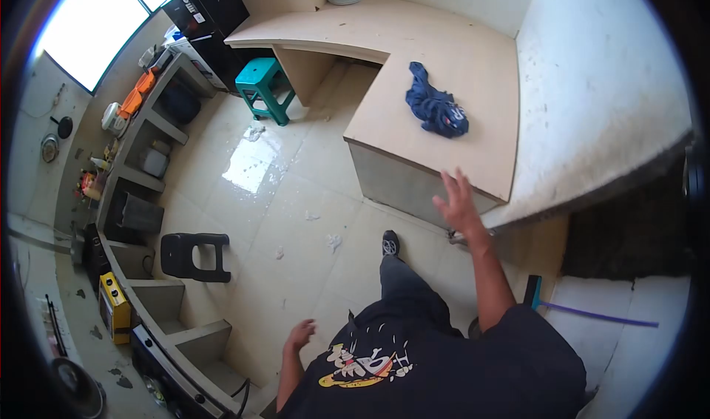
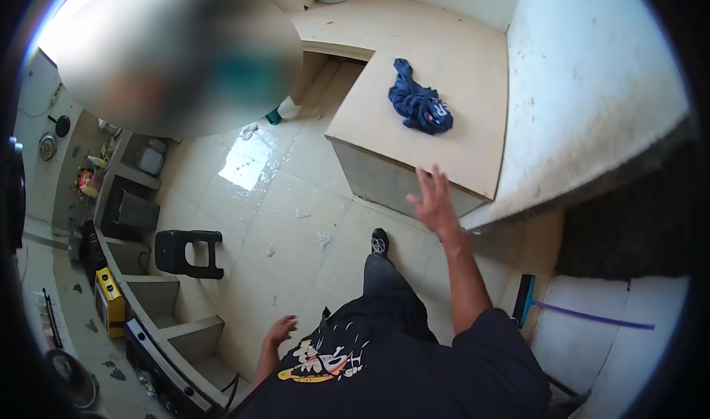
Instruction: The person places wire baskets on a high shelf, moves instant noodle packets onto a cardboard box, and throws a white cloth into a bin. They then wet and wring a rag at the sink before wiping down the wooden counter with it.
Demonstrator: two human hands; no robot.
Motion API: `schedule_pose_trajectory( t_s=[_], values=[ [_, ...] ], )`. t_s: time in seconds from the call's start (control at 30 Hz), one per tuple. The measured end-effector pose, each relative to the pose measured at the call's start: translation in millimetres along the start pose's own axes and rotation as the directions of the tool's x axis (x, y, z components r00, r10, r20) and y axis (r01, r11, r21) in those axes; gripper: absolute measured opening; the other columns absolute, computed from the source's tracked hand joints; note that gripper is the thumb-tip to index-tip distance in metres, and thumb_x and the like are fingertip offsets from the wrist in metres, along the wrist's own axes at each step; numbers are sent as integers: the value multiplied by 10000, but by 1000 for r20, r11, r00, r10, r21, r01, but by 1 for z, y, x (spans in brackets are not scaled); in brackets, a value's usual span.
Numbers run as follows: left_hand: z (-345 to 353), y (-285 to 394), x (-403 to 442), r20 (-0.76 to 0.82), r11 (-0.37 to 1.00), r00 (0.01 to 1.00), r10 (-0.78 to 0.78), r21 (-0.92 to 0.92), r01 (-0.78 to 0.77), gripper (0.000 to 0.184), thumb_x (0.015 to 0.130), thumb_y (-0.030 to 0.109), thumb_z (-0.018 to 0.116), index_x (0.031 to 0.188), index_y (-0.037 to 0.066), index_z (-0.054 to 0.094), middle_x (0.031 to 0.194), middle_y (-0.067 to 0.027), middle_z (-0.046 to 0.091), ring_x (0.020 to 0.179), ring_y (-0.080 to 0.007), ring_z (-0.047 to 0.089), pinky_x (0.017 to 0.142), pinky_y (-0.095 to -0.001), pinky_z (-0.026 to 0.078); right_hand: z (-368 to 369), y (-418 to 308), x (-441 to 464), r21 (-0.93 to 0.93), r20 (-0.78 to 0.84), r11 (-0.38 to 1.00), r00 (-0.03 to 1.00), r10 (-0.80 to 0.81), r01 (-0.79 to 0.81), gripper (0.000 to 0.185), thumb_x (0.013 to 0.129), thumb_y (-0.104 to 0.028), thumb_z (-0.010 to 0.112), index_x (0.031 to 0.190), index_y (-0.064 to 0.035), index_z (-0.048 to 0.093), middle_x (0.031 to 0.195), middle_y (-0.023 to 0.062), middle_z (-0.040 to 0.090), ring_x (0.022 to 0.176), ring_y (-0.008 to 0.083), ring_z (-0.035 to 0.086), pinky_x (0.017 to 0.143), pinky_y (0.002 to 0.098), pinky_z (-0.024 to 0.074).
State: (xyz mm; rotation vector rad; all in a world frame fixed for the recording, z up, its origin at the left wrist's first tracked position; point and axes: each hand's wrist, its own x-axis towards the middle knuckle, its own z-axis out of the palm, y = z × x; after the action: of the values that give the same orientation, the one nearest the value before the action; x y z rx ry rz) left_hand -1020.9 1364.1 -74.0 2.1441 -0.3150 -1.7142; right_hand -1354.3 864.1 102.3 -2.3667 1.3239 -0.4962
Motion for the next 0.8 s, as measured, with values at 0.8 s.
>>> schedule_pose_trajectory(
  t_s=[0.8],
  values=[
    [-187, 164, 41, -60, 956, 968, -243, -185, 229, 168, 938, 219, 510, 1012, 73, 548, 952, -53, 555, 871, -180, 532, 718, -364, 450, 120, 108, 341, -345, -202, 929, 977, 67, -135, 536, 767, -433, 656, 1252, -210, 609, 1315, 112, 554, 1303, 328, 401, 1067, 574, 254]
  ],
)
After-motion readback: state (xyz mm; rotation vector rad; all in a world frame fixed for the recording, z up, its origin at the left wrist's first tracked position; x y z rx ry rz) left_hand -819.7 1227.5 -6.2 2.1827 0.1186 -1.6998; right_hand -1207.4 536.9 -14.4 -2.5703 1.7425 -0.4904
